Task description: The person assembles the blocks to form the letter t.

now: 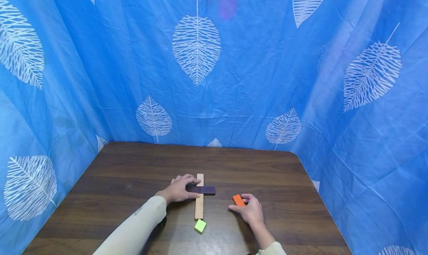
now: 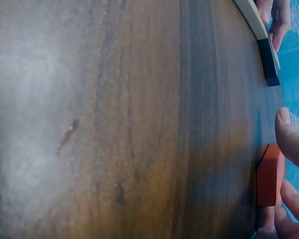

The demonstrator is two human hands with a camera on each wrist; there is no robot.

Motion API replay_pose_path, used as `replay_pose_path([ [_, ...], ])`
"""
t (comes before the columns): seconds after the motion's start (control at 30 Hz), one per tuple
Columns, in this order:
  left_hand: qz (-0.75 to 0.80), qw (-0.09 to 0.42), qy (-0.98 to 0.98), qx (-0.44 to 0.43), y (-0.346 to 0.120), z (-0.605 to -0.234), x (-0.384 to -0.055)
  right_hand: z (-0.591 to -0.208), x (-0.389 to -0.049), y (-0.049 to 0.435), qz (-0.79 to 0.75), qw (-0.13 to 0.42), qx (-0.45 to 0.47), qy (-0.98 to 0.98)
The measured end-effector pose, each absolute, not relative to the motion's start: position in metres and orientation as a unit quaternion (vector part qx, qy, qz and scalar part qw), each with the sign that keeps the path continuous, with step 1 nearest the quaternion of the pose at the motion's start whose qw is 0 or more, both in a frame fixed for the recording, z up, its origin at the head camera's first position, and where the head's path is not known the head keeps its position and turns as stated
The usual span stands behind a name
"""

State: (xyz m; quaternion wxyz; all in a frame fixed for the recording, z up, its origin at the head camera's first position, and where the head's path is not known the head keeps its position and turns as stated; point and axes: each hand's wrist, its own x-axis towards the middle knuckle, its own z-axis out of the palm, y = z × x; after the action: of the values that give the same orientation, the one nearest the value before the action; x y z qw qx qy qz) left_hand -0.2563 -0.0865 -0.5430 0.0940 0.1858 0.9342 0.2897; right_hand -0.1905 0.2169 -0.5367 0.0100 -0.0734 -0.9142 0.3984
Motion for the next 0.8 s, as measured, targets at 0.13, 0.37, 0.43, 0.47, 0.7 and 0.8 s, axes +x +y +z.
replay_pose_path([
  [0.13,0.29,0.096,0.934,0.184,-0.087,-0.543,-0.256,-0.54,-0.193,0.217,0.383,0.028,-0.074,-0.92],
  [0.37,0.292,0.099,0.933,0.185,-0.088,-0.542,-0.255,-0.542,-0.192,0.218,0.383,0.044,-0.075,-0.919],
  [0.43,0.293,0.099,0.933,0.187,-0.088,-0.542,-0.254,-0.543,-0.191,0.219,0.385,0.044,-0.071,-0.919],
  [0.47,0.294,0.098,0.932,0.188,-0.088,-0.542,-0.254,-0.543,-0.191,0.219,0.384,0.044,-0.068,-0.92],
  [0.7,0.299,0.096,0.93,0.19,-0.088,-0.544,-0.254,-0.542,-0.186,0.218,0.383,0.033,-0.039,-0.922],
  [0.8,0.297,0.097,0.931,0.191,-0.088,-0.543,-0.255,-0.54,-0.182,0.214,0.396,0.023,-0.015,-0.918],
])
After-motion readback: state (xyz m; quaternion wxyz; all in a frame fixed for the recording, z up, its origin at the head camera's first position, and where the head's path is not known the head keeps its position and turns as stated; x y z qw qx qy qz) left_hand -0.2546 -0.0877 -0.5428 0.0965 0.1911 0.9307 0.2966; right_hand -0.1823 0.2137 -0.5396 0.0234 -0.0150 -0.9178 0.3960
